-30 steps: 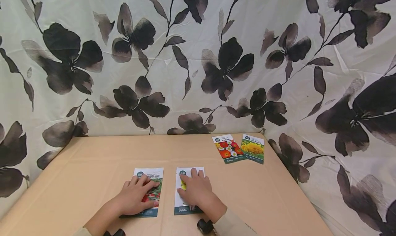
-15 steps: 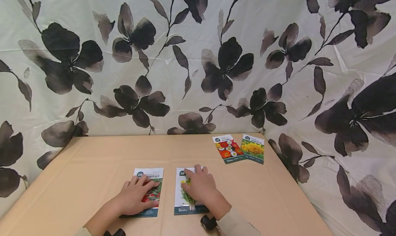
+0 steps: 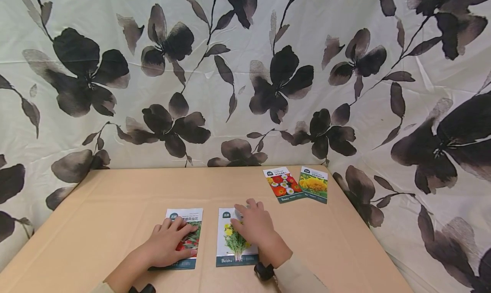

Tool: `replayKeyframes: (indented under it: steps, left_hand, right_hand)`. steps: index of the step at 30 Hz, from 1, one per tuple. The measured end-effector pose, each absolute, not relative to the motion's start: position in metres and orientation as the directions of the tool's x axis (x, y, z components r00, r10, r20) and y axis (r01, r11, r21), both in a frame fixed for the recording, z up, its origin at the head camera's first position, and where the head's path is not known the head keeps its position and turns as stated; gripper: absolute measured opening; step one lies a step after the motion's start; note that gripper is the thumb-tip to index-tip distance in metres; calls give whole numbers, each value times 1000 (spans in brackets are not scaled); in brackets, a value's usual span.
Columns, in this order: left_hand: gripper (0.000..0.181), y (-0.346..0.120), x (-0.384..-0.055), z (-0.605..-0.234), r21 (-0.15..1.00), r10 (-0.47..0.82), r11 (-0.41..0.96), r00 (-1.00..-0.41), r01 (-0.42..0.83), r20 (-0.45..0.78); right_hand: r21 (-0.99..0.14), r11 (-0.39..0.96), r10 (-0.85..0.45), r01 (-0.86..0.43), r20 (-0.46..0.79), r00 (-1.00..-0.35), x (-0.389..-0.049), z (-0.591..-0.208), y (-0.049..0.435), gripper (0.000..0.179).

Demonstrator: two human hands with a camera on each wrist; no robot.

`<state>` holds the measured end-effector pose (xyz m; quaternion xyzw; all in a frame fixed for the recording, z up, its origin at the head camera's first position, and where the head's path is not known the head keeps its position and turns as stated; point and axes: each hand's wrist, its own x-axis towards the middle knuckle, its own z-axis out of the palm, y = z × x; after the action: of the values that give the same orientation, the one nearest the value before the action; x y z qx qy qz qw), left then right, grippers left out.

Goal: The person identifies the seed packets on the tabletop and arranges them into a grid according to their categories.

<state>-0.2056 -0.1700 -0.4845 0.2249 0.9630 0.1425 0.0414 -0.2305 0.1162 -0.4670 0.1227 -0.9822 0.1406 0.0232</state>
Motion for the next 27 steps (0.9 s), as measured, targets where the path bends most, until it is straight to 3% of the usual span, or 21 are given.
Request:
replayKeyframes:
  steps: [11, 21, 27]
  left_hand:
    - [67, -171, -207, -485, 281, 452, 858, -892, 430, -18]
    - [67, -171, -207, -486, 283, 452, 858, -892, 428, -23]
    - [67, -172, -207, -485, 283, 454, 856, -891, 432, -15]
  right_hand:
    - [-315, 881, -377, -352, -20, -926, -219, -465, 109, 56]
    - [-170, 911, -393, -376, -78, -916, -214, -476, 101, 59]
    - [-157, 917, -381, -366, -81, -921, -212, -474, 97, 60]
